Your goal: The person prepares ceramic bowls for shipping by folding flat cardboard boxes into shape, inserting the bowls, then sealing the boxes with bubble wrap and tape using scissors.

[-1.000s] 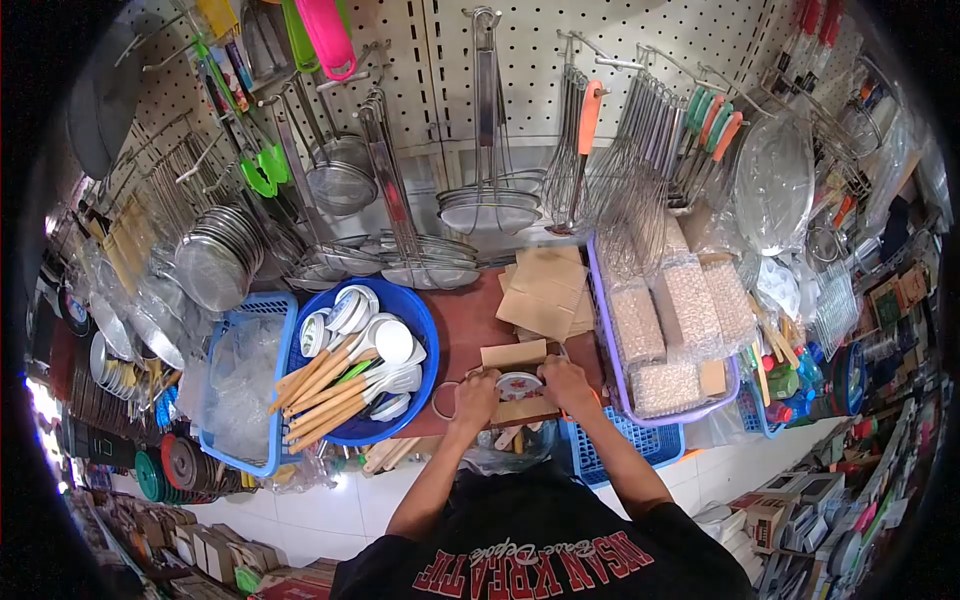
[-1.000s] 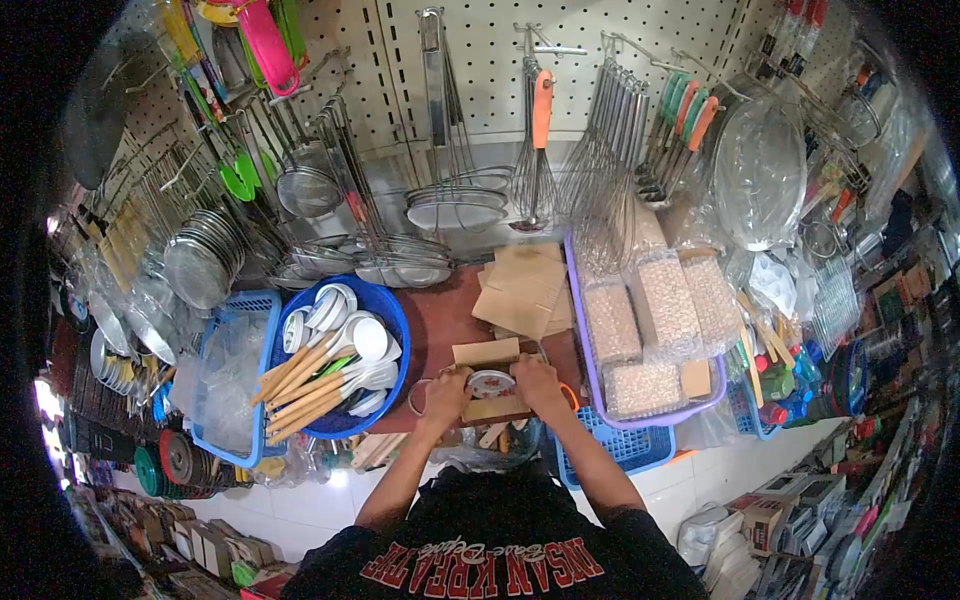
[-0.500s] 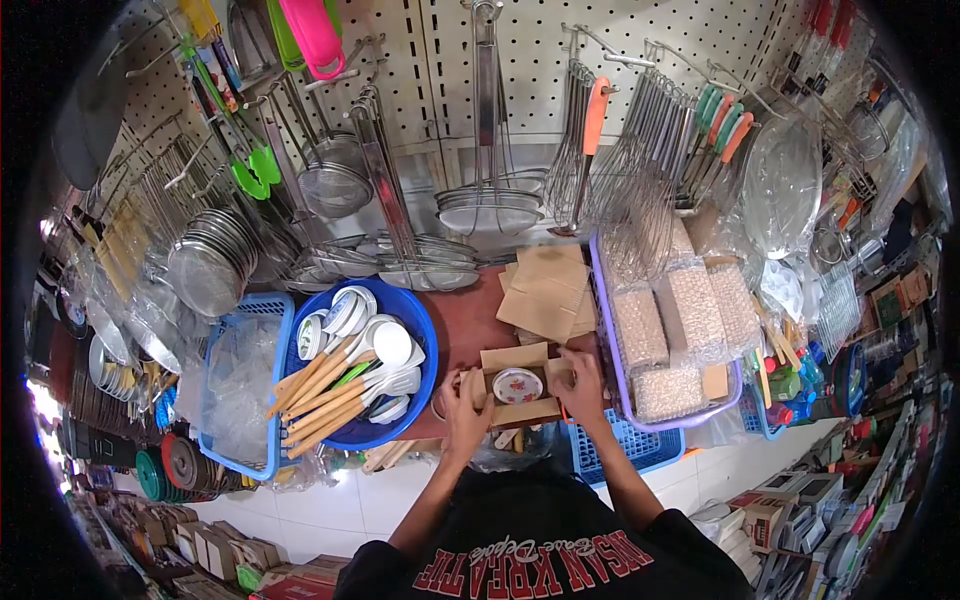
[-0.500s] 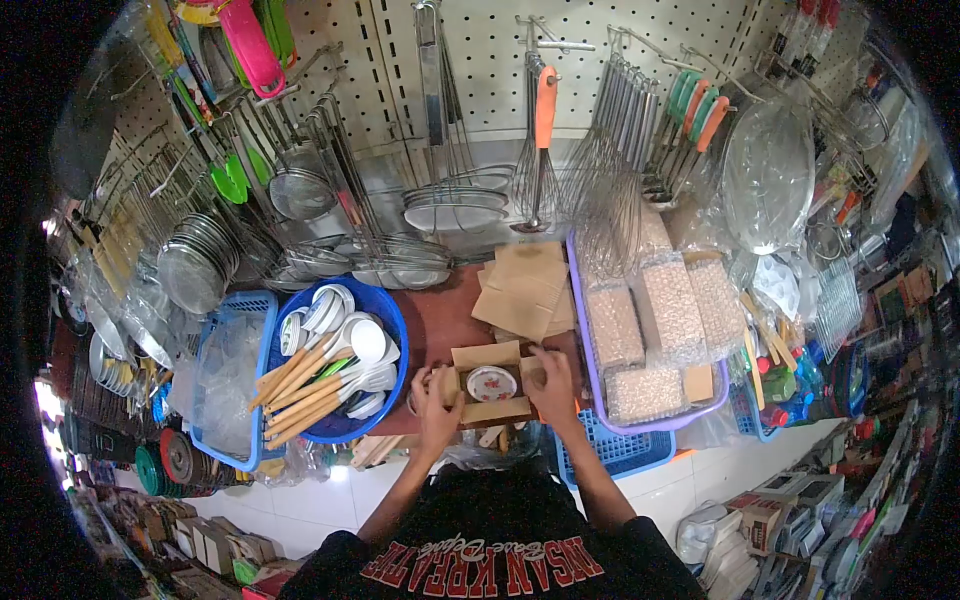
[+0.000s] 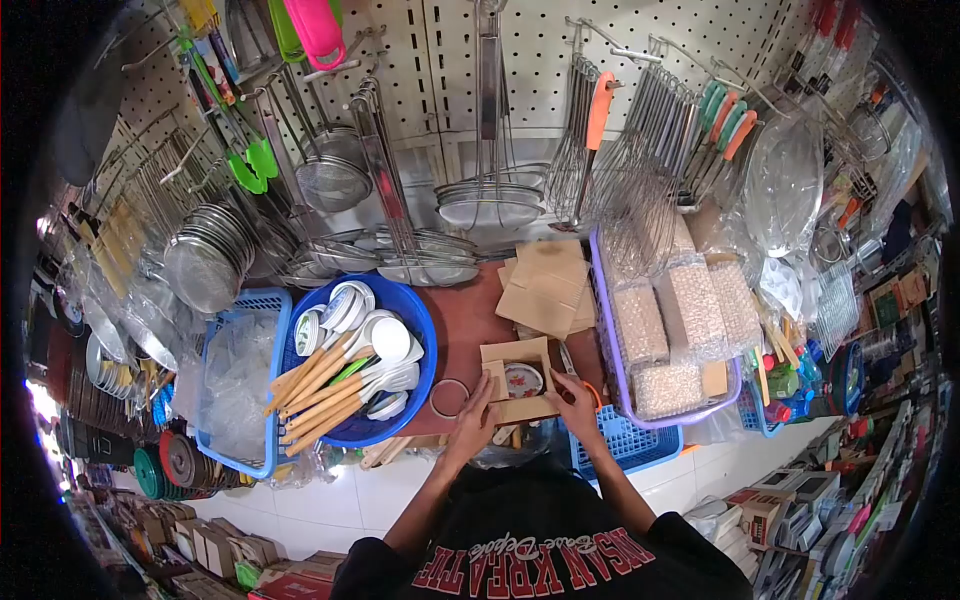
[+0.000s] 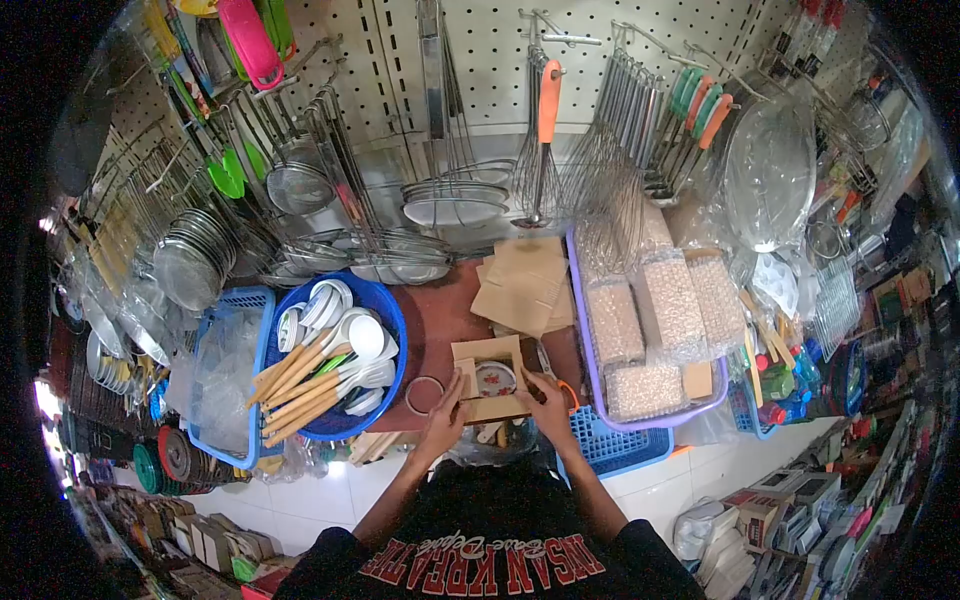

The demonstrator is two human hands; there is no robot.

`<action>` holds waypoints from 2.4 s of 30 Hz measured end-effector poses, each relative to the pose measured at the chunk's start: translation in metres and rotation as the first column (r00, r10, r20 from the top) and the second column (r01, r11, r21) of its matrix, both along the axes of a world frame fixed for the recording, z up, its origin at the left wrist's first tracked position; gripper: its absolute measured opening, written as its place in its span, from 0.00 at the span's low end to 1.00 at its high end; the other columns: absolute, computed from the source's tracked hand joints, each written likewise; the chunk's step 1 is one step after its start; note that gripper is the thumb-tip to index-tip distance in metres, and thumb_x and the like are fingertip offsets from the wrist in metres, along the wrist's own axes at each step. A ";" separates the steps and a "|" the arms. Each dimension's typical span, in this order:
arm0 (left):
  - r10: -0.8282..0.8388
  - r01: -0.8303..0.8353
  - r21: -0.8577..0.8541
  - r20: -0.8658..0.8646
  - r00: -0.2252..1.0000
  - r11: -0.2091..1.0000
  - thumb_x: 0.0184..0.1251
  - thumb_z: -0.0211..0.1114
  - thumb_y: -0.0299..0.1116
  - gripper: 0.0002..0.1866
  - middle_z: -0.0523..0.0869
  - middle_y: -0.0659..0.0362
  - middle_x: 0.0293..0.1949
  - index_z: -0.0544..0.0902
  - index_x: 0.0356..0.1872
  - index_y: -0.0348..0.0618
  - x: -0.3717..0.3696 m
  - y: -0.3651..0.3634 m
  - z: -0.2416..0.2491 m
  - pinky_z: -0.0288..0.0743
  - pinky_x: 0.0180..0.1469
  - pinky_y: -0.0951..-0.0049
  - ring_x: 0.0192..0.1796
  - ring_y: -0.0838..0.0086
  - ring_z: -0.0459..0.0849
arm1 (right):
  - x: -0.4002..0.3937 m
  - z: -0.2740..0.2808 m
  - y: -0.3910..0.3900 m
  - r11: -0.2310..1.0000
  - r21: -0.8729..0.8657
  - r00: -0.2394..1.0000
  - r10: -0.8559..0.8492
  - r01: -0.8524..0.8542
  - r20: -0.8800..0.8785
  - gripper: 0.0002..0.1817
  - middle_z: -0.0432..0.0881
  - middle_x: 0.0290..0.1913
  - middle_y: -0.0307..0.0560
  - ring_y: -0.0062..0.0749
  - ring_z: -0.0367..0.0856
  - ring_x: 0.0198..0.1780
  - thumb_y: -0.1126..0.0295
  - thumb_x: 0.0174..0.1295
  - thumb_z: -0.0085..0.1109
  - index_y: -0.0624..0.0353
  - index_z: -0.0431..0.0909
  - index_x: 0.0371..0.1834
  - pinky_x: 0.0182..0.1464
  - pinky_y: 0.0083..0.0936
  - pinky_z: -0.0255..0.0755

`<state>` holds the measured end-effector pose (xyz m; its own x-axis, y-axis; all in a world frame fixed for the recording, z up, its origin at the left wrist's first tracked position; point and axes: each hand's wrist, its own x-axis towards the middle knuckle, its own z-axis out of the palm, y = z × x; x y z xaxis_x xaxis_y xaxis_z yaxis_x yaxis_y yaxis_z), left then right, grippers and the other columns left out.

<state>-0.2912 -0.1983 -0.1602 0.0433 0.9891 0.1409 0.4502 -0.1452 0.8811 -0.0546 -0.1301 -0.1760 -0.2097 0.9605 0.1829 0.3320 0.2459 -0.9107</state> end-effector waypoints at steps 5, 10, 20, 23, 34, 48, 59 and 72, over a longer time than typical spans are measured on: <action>-0.043 0.049 0.041 -0.129 0.991 0.998 0.65 0.69 0.33 0.38 0.60 0.40 0.77 0.64 0.74 0.34 -0.001 -0.001 0.015 0.59 0.76 0.53 0.77 0.48 0.62 | 0.009 -0.004 0.005 0.994 -0.030 0.995 0.101 -0.100 0.023 0.23 0.82 0.54 0.52 0.35 0.80 0.55 0.69 0.66 0.66 0.56 0.79 0.66 0.58 0.27 0.73; -0.005 0.034 0.101 -0.266 0.964 0.994 0.62 0.73 0.36 0.36 0.66 0.43 0.75 0.71 0.70 0.34 -0.010 0.004 -0.013 0.61 0.74 0.51 0.75 0.48 0.66 | 0.009 0.003 0.004 0.963 -0.228 0.988 0.127 -0.145 -0.089 0.20 0.79 0.59 0.45 0.27 0.77 0.58 0.68 0.74 0.56 0.57 0.77 0.68 0.55 0.21 0.73; 0.154 -0.153 0.037 -0.046 0.987 0.988 0.66 0.69 0.31 0.37 0.69 0.44 0.72 0.64 0.74 0.35 -0.001 0.022 -0.005 0.62 0.74 0.56 0.73 0.48 0.68 | 0.013 -0.016 0.007 0.941 -0.299 0.981 0.114 -0.157 -0.156 0.21 0.78 0.55 0.41 0.24 0.75 0.52 0.61 0.76 0.55 0.55 0.77 0.68 0.51 0.21 0.71; 0.175 -0.170 0.103 -0.039 0.984 0.980 0.67 0.69 0.31 0.41 0.67 0.42 0.72 0.57 0.77 0.36 0.002 0.030 -0.002 0.60 0.75 0.57 0.74 0.49 0.65 | 0.010 -0.020 0.006 0.955 -0.271 0.980 0.076 -0.125 -0.184 0.21 0.79 0.54 0.41 0.23 0.76 0.50 0.62 0.73 0.59 0.57 0.78 0.66 0.50 0.20 0.72; 0.129 -0.119 0.111 -0.084 0.988 0.987 0.65 0.70 0.30 0.30 0.73 0.46 0.71 0.73 0.68 0.34 -0.005 0.025 -0.016 0.62 0.75 0.55 0.72 0.51 0.71 | 0.008 -0.027 0.002 0.989 -0.148 0.999 0.005 -0.012 -0.047 0.21 0.80 0.54 0.43 0.21 0.80 0.47 0.72 0.67 0.66 0.65 0.80 0.62 0.43 0.15 0.74; 0.202 -0.195 0.108 -0.056 0.978 0.975 0.71 0.62 0.29 0.24 0.73 0.44 0.69 0.75 0.67 0.35 -0.002 0.016 -0.014 0.63 0.72 0.52 0.70 0.49 0.72 | -0.001 0.009 0.003 0.999 0.019 0.995 0.032 -0.034 0.093 0.17 0.81 0.54 0.50 0.34 0.82 0.48 0.69 0.69 0.63 0.53 0.83 0.60 0.41 0.24 0.77; 0.291 -0.326 0.042 -0.569 0.769 0.944 0.63 0.69 0.42 0.17 0.81 0.53 0.48 0.85 0.48 0.46 -0.037 -0.027 -0.046 0.66 0.58 0.50 0.55 0.52 0.76 | -0.002 0.000 0.003 0.998 -0.055 0.999 0.030 -0.028 0.033 0.17 0.84 0.50 0.50 0.36 0.83 0.47 0.70 0.69 0.63 0.53 0.84 0.60 0.44 0.27 0.77; 0.387 -0.381 -0.189 -0.003 0.922 0.905 0.68 0.67 0.27 0.07 0.85 0.56 0.34 0.83 0.45 0.38 -0.019 -0.034 0.030 0.75 0.49 0.66 0.40 0.68 0.83 | -0.012 0.020 -0.001 0.982 0.187 0.948 -0.044 -0.016 0.314 0.17 0.81 0.50 0.54 0.41 0.84 0.44 0.76 0.68 0.59 0.55 0.83 0.59 0.37 0.28 0.79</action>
<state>-0.3104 -0.2318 -0.1307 -0.3468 0.9367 -0.0490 0.4078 0.1976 0.8914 -0.0661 -0.1312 -0.1562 -0.2726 0.9193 0.2840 0.5990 0.3931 -0.6976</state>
